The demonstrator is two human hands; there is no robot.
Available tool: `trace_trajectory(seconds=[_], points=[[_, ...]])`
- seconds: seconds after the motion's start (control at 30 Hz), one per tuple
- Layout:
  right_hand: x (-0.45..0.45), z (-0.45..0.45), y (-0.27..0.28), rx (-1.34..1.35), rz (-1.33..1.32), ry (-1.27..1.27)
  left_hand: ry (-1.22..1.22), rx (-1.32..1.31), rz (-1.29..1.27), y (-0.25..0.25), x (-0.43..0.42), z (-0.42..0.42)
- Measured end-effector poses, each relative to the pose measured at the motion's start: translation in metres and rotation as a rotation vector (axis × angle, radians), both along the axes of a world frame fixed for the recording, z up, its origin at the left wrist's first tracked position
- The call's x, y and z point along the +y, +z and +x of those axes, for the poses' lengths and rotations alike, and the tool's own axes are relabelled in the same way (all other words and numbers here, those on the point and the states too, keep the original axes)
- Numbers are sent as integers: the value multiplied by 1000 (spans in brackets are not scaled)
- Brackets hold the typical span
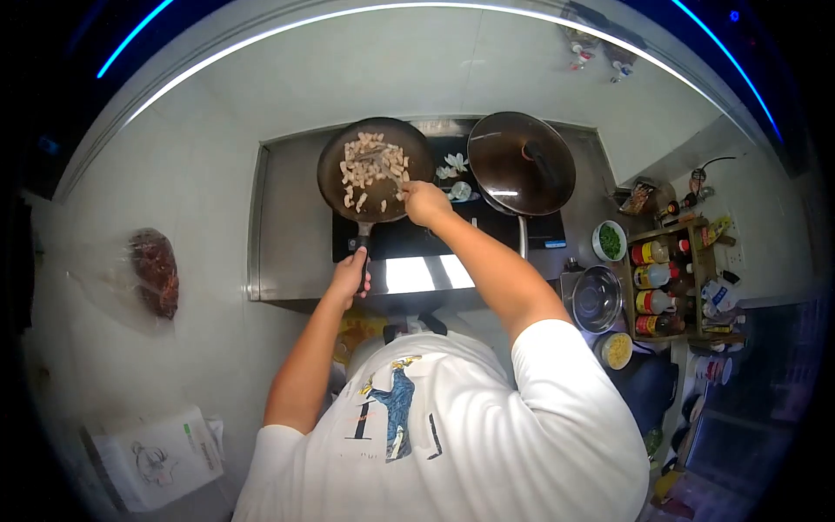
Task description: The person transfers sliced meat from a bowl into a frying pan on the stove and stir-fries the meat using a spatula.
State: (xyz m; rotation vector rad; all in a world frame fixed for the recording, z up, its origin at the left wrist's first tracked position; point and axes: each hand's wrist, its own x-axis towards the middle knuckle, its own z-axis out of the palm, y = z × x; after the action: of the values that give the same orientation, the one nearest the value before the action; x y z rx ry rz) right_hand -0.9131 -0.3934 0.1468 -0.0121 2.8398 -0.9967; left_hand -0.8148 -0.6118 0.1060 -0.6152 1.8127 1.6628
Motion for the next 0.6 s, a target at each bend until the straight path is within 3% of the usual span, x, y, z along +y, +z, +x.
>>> trace_trajectory(seconds=[0.13, 0.33, 0.4, 0.5, 0.6], points=[[29, 11, 14, -89, 86, 172, 35, 4, -2, -2, 9, 3], [97, 27, 100, -116, 336, 349, 81, 75, 21, -7, 21, 8], [92, 25, 95, -198, 328, 344, 106, 66, 28, -7, 27, 10], [71, 5, 50, -68, 296, 376, 167, 46, 26, -9, 36, 11], [55, -27, 34, -62, 139, 232, 180, 67, -10, -11, 41, 12]])
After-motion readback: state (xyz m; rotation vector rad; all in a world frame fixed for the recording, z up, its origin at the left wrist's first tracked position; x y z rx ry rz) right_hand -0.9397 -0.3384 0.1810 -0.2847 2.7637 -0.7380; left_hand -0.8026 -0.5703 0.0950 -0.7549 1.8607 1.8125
